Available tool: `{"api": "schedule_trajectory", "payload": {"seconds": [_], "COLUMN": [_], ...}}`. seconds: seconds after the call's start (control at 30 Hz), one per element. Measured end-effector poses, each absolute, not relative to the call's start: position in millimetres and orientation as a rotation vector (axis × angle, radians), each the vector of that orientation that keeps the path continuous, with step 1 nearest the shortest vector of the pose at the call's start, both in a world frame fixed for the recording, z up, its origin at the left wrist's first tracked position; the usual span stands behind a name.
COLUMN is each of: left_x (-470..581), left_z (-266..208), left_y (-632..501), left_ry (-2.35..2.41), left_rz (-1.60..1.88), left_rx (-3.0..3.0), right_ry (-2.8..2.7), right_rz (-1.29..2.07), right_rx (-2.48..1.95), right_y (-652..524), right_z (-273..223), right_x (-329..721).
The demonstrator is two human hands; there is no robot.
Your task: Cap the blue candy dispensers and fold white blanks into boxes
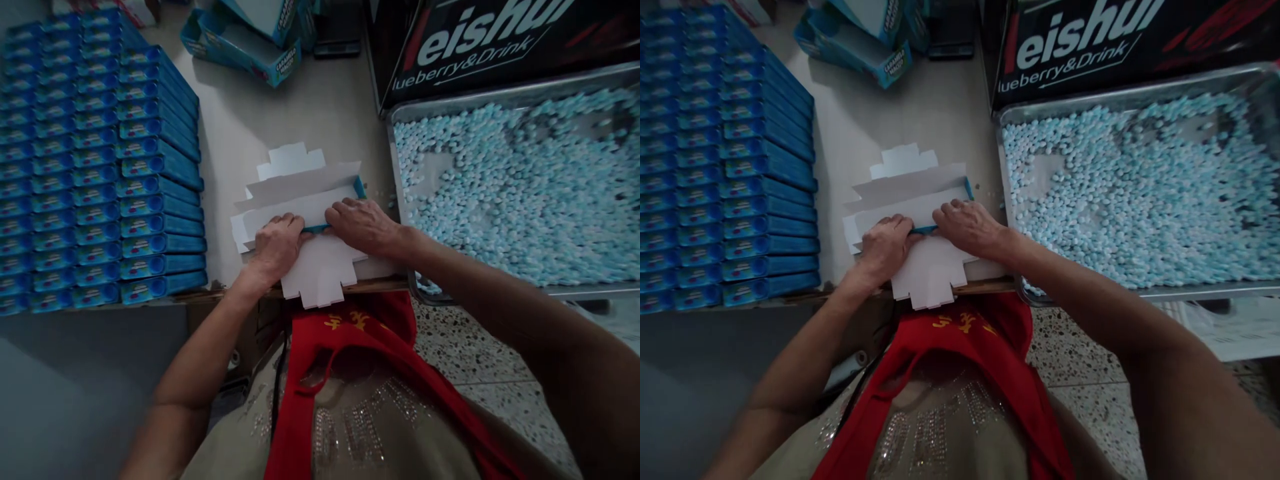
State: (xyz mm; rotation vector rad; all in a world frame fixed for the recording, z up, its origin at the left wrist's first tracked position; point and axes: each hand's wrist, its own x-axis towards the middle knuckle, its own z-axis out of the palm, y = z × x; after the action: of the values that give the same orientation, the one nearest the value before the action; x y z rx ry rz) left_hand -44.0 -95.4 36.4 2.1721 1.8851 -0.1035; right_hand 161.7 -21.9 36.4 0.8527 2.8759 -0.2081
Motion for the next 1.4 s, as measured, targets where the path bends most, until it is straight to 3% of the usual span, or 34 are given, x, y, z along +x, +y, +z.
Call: {"api": "schedule_trajectory", "payload": {"seconds": [0.33, 0.57, 0.73, 0.87, 1.1, 1.23, 1.33, 1.4], "left_x": [-60.5, -69.7, -89.2, -106.4, -89.3, -65.3, -60.7, -66.4], "left_z": [29.5, 62.0, 78.7, 90.1, 117.2, 84.7, 59.7, 54.1], "left_y": [-102.8, -81.6, -45.7, -5.5, -55.3, -122.0, -122.0, -103.3], "left_ry": [1.729, 1.43, 1.27, 1.138, 1.868, 2.062, 2.16, 2.102], "left_rz": [-0.035, -0.287, -0.393, -0.295, 0.094, 0.14, 0.21, 0.102], "left_rx": [2.338, 2.541, 2.585, 2.672, 2.457, 2.21, 2.02, 1.896], "right_ry": [2.744, 2.892, 3.056, 3.052, 3.289, 3.228, 3.042, 2.971], "right_rz": [-0.491, -0.884, -0.413, -0.369, -0.307, -0.578, -0.811, -0.795], "right_rx": [0.712, 0.606, 0.718, 0.531, 0.5, 0.727, 0.912, 0.954], "right_y": [-8.7, 13.7, 46.0, 44.3, -10.5, -26.5, -20.3, -16.2], "right_z": [44.8, 102.2, 106.6, 85.5, 60.8, 55.3, 50.7, 47.3], "right_x": [163.7, 184.2, 191.0, 173.5, 149.0, 133.9, 121.4, 116.3]}}
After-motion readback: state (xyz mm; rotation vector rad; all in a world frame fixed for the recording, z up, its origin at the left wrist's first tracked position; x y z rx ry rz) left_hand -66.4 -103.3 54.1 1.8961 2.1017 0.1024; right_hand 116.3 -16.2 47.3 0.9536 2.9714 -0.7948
